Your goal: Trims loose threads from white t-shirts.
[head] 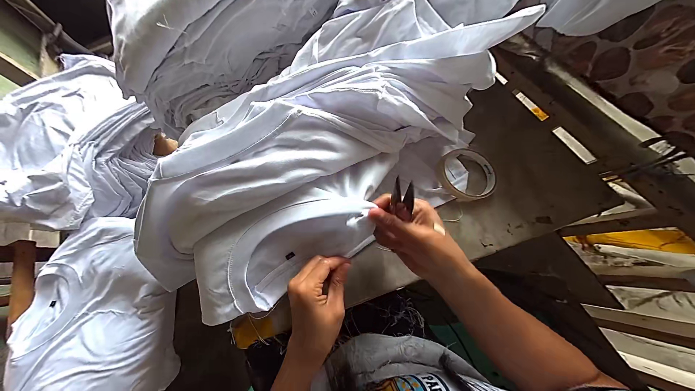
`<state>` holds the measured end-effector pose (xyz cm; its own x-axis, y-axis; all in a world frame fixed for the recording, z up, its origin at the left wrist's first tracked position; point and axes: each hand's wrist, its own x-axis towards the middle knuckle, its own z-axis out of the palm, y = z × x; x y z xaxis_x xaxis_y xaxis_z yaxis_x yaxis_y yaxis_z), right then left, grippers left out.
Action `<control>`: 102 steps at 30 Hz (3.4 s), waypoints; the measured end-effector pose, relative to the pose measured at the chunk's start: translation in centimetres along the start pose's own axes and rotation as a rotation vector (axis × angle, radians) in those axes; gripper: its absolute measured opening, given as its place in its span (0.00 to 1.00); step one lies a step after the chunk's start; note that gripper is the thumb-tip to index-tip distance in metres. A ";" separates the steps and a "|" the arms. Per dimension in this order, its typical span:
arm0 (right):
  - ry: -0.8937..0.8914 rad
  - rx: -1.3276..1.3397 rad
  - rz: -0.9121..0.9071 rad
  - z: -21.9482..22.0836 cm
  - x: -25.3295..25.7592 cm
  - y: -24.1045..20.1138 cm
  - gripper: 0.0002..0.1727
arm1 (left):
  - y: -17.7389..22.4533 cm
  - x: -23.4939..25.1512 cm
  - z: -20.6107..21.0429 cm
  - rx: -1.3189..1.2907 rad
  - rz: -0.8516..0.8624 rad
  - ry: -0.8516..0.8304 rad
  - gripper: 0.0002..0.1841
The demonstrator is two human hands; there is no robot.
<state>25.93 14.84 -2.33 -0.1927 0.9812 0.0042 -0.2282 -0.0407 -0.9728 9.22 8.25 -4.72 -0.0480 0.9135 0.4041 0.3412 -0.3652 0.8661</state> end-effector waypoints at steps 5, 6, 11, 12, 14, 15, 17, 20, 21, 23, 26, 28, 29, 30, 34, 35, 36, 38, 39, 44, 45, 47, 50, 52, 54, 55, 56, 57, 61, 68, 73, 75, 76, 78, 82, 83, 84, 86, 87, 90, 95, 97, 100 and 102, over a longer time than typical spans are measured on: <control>0.034 0.312 0.264 -0.1 -0.4 0.4 0.12 | 0.5 0.3 -0.5 -0.163 -0.022 0.040 0.11; 0.048 0.274 0.250 0.0 -0.7 0.4 0.12 | 0.5 0.6 -0.4 -0.025 -0.008 0.062 0.14; 0.078 0.067 0.125 0.4 -1.7 0.4 0.10 | 0.2 1.5 1.7 0.388 0.032 0.054 0.17; 0.076 -0.013 0.068 0.3 -1.8 0.5 0.10 | 0.1 1.4 1.7 0.353 0.056 0.055 0.13; 0.046 -0.313 -0.122 -0.4 -2.4 0.8 0.07 | 0.3 0.9 0.9 0.129 0.074 -0.003 0.12; 0.041 -0.520 -0.235 -0.9 -2.8 1.1 0.09 | 0.4 0.6 0.2 0.029 0.077 -0.032 0.13; 0.064 -0.923 -0.434 -1.6 -3.7 1.2 0.19 | 0.4 0.1 -0.8 -0.046 0.092 -0.034 0.13; 0.062 -1.258 -0.596 -1.4 -4.6 0.9 0.21 | 0.4 -0.2 -1.2 -0.046 0.123 -0.017 0.12; 0.046 -1.311 -0.616 -1.1 -4.7 0.8 0.22 | 0.3 -0.2 -1.0 -0.043 0.136 -0.020 0.13; 0.033 -1.350 -0.627 -0.5 -4.2 0.7 0.23 | 0.3 -0.4 -0.3 -0.034 0.167 -0.031 0.13; 0.060 -1.303 -0.553 -0.4 -3.2 0.7 0.22 | 0.7 -1.3 -0.7 0.231 0.221 0.028 0.20; 0.078 -1.155 -0.448 -0.9 -2.8 0.7 0.22 | 1.3 -1.9 -2.5 0.598 0.152 0.126 0.29; 0.090 -1.053 -0.395 -1.1 -2.5 0.9 0.23 | 1.2 -1.7 -3.4 0.765 0.075 0.145 0.34; 0.085 -0.947 -0.341 -1.2 -2.1 1.3 0.23 | 0.8 -1.4 -3.8 0.895 -0.010 0.144 0.35; 0.062 -0.812 -0.311 0.5 -1.0 3.5 0.15 | -1.3 -1.3 -2.8 0.899 0.028 -0.008 0.17; 0.095 -0.876 -0.399 0.7 -1.1 3.9 0.13 | -0.7 -1.9 -3.1 0.747 0.077 -0.136 0.15; 0.126 -0.967 -0.488 0.7 -1.3 3.9 0.10 | 0.2 -2.5 -3.7 0.574 0.098 -0.269 0.17; 0.132 -1.170 -0.573 0.4 -1.7 3.6 0.06 | 1.7 -3.6 -5.2 0.409 0.092 -0.303 0.25; 0.103 -1.266 -0.570 0.5 -1.9 3.4 0.05 | 2.3 -4.0 -6.1 0.489 0.041 -0.195 0.33; -0.012 -1.324 -0.613 3.8 -1.8 2.1 0.12 | 0.0 -2.9 -8.2 1.103 -0.357 0.209 0.23; -0.030 -1.239 -0.643 5.0 -1.6 2.1 0.13 | -0.3 -2.7 -8.3 1.108 -0.341 0.273 0.15; -0.125 -1.034 -0.597 7.1 -1.1 2.7 0.16 | -0.9 -2.7 -8.8 0.860 -0.235 0.494 0.10; -0.203 -0.892 -0.454 9.4 0.0 4.1 0.21 | -1.6 -2.2 -9.6 -0.227 -0.240 0.798 0.17; -0.208 -0.895 -0.461 9.6 0.4 4.5 0.22 | -1.3 -2.1 -9.7 -0.847 -0.373 0.829 0.25; -0.243 -0.878 -0.466 9.2 0.3 4.6 0.22 | -1.5 -2.6 -9.6 -1.010 -0.398 0.794 0.21; -0.274 -0.861 -0.463 8.9 0.2 4.5 0.23 | -1.8 -2.9 -9.5 -0.936 -0.341 0.746 0.14; -0.308 -0.841 -0.458 8.5 0.2 4.4 0.23 | -2.1 -3.3 -9.5 -0.799 -0.249 0.661 0.07; -0.336 -0.821 -0.460 8.3 0.3 4.3 0.24 | -2.2 -3.6 -9.6 -0.626 -0.168 0.551 0.20; -0.425 -0.804 -0.499 8.2 0.5 4.0 0.20 | -3.2 -3.9 -9.2 0.069 0.005 0.499 0.20; -0.563 -0.874 -0.749 8.7 1.5 3.6 0.15 | -2.8 -4.5 -9.3 -0.346 0.067 0.441 0.06; -0.624 -0.788 -0.810 10.7 1.5 3.7 0.13 | -2.7 -4.9 -8.8 -0.290 0.050 0.457 0.04; -0.576 -0.747 -0.743 11.1 1.5 3.7 0.14 | -2.6 -5.3 -9.3 -0.332 0.037 0.427 0.08; -0.547 -0.700 -0.677 11.4 1.4 3.7 0.14 | -2.6 -5.5 -9.5 -0.372 0.033 0.417 0.12; -0.532 -0.557 -0.541 12.4 1.1 3.8 0.16 | -2.4 -5.6 -9.5 -0.430 0.016 0.444 0.11; -0.544 -0.544 -0.699 14.6 -0.3 4.0 0.07 | -1.9 -5.6 -9.7 -0.190 0.013 0.465 0.14; -0.546 -0.616 -0.814 14.6 -0.6 3.8 0.05 | -1.9 -5.5 -9.8 -0.155 0.028 0.464 0.12; -0.556 -0.681 -0.902 14.3 -0.9 3.5 0.07 | -2.0 -5.5 -9.9 -0.143 0.051 0.463 0.11; -0.593 -0.743 -0.978 13.3 -1.8 3.0 0.09 | -2.3 -5.5 -10.1 -0.157 0.088 0.478 0.07; -0.603 -0.747 -0.983 12.7 -2.1 2.8 0.10 | -2.5 -5.4 -10.2 -0.196 0.094 0.485 0.06; -0.518 -0.888 -0.931 11.2 -2.1 2.3 0.11 | -2.5 -5.7 -10.8 -0.406 0.062 0.408 0.10; -0.479 -1.068 -1.002 11.5 -0.8 2.9 0.12 | -1.8 -6.3 -11.4 -0.353 0.003 0.270 0.05; -0.477 -1.073 -1.027 12.4 -0.8 3.1 0.12 | -1.8 -6.5 -11.3 -0.313 -0.014 0.276 0.05; -0.343 -1.022 -0.932 13.2 -0.5 3.3 0.15 | -2.1 -6.6 -11.3 -0.275 -0.031 0.291 0.05; -0.415 -0.828 -0.702 13.2 -0.8 3.1 0.16 | -2.0 -6.7 -11.0 -0.118 -0.002 0.356 0.03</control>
<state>12.77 11.40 -2.30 -0.6042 0.5959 0.5291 0.2554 0.7737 -0.5797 -1.47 0.87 -5.98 -0.3793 0.8021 0.4612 0.2307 -0.4007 0.8867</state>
